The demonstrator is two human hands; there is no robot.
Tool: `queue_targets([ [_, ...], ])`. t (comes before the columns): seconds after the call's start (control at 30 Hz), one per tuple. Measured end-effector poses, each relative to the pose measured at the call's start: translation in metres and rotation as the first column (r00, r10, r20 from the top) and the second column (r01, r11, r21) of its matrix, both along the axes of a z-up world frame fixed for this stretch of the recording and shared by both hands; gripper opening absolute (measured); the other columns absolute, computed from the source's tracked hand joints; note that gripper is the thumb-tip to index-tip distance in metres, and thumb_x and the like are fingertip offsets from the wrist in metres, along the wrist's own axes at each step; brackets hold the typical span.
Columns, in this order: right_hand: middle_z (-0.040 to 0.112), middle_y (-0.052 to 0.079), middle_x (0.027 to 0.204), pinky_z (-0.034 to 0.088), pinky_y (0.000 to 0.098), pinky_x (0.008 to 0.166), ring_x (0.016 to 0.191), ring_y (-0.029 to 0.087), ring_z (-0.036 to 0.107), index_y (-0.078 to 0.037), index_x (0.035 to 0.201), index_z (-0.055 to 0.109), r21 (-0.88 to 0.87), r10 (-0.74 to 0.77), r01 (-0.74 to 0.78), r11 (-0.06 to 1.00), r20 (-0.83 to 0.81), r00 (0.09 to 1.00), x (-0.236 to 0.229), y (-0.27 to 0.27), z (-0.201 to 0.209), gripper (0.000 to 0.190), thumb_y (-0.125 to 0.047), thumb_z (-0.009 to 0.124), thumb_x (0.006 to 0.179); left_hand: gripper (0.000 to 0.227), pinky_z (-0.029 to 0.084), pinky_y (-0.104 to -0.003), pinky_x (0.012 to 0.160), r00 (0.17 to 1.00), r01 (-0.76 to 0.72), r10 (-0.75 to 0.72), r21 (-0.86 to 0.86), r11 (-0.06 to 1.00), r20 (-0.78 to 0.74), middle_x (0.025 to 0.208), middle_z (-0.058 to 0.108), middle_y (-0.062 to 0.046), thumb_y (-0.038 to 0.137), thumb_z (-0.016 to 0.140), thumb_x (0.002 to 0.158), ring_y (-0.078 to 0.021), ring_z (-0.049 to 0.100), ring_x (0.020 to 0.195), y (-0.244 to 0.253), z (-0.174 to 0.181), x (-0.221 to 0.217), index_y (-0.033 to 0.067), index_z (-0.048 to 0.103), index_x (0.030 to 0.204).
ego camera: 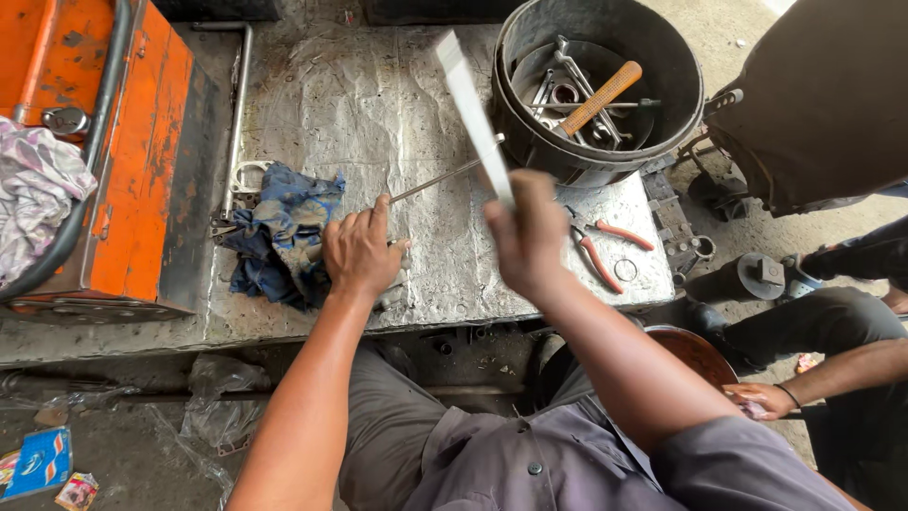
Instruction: The person uses pliers to remove a small component from a metal mechanical assembly and subsequently uses a long thin metal tool and a wrench to manipulate parts within the assembly housing.
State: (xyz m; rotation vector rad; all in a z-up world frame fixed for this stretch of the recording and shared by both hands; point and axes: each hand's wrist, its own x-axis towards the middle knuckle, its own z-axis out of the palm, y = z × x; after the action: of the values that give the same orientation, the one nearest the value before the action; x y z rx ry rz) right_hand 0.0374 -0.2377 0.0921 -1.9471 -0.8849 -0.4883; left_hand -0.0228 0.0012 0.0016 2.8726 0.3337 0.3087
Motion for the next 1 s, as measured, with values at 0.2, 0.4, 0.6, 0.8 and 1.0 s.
queue_targets([
  [0.2, 0.062, 0.014, 0.066, 0.044, 0.0412, 0.048, 0.050, 0.026, 0.056, -0.001, 0.101, 0.052, -0.380, -0.326, 0.172, 0.909, -0.391, 0.861, 0.038, 0.036, -0.075, 0.029, -0.029, 0.054, 0.108, 0.076, 0.040, -0.042, 0.089, 0.977, 0.140, -0.122, 0.093, 0.986, -0.175, 0.114, 0.073, -0.015, 0.037, 0.074, 0.092, -0.0252, 0.065, 0.102, -0.010, 0.004, 0.012, 0.0071, 0.045, 0.155],
  [0.4, 0.062, 0.007, 0.081, 0.046, 0.0327, 0.052, 0.063, 0.015, 0.054, -0.004, 0.096, 0.060, -0.063, -0.146, 0.136, 0.989, -0.194, 0.970, 0.031, 0.023, 0.001, 0.026, -0.028, 0.063, 0.104, 0.084, 0.039, -0.041, 0.090, 0.988, -0.043, 0.040, -0.020, 0.999, -0.151, 0.117, 0.070, -0.017, 0.039, 0.075, 0.086, -0.0267, 0.064, 0.099, -0.008, 0.015, 0.009, 0.0058, 0.038, 0.154],
  [0.6, 0.061, 0.010, 0.079, 0.047, 0.0365, 0.059, 0.067, 0.019, 0.056, -0.002, 0.097, 0.064, 0.261, -0.177, 0.061, 0.964, 0.450, 0.875, 0.018, -0.031, 0.077, 0.027, -0.028, 0.068, 0.103, 0.081, 0.040, -0.040, 0.087, 0.993, -0.043, 0.041, -0.018, 0.999, -0.112, 0.118, 0.070, -0.018, 0.038, 0.074, 0.088, -0.0265, 0.064, 0.100, -0.009, 0.012, 0.007, 0.0043, 0.039, 0.154],
  [0.8, 0.062, 0.010, 0.068, 0.046, 0.0393, 0.050, 0.056, 0.020, 0.057, -0.003, 0.090, 0.064, -0.300, -0.274, 0.185, 0.936, -0.290, 0.917, 0.066, 0.034, -0.088, 0.029, -0.029, 0.061, 0.102, 0.075, 0.037, -0.043, 0.096, 0.985, 0.036, -0.035, 0.004, 0.999, -0.171, 0.115, 0.071, -0.014, 0.032, 0.072, 0.090, -0.0258, 0.063, 0.106, -0.008, 0.003, -0.006, 0.0086, 0.041, 0.155],
  [1.0, 0.059, 0.014, 0.074, 0.045, 0.0380, 0.056, 0.061, 0.023, 0.056, 0.002, 0.088, 0.058, -0.067, -0.048, 0.044, 0.997, -0.062, 0.997, 0.052, 0.020, -0.021, 0.031, -0.025, 0.063, 0.103, 0.087, 0.033, -0.056, 0.097, 0.998, -0.029, 0.029, 0.002, 1.000, -0.053, 0.117, 0.069, -0.018, 0.042, 0.079, 0.078, -0.0347, 0.060, 0.110, 0.006, 0.012, -0.002, 0.0098, 0.044, 0.151],
])
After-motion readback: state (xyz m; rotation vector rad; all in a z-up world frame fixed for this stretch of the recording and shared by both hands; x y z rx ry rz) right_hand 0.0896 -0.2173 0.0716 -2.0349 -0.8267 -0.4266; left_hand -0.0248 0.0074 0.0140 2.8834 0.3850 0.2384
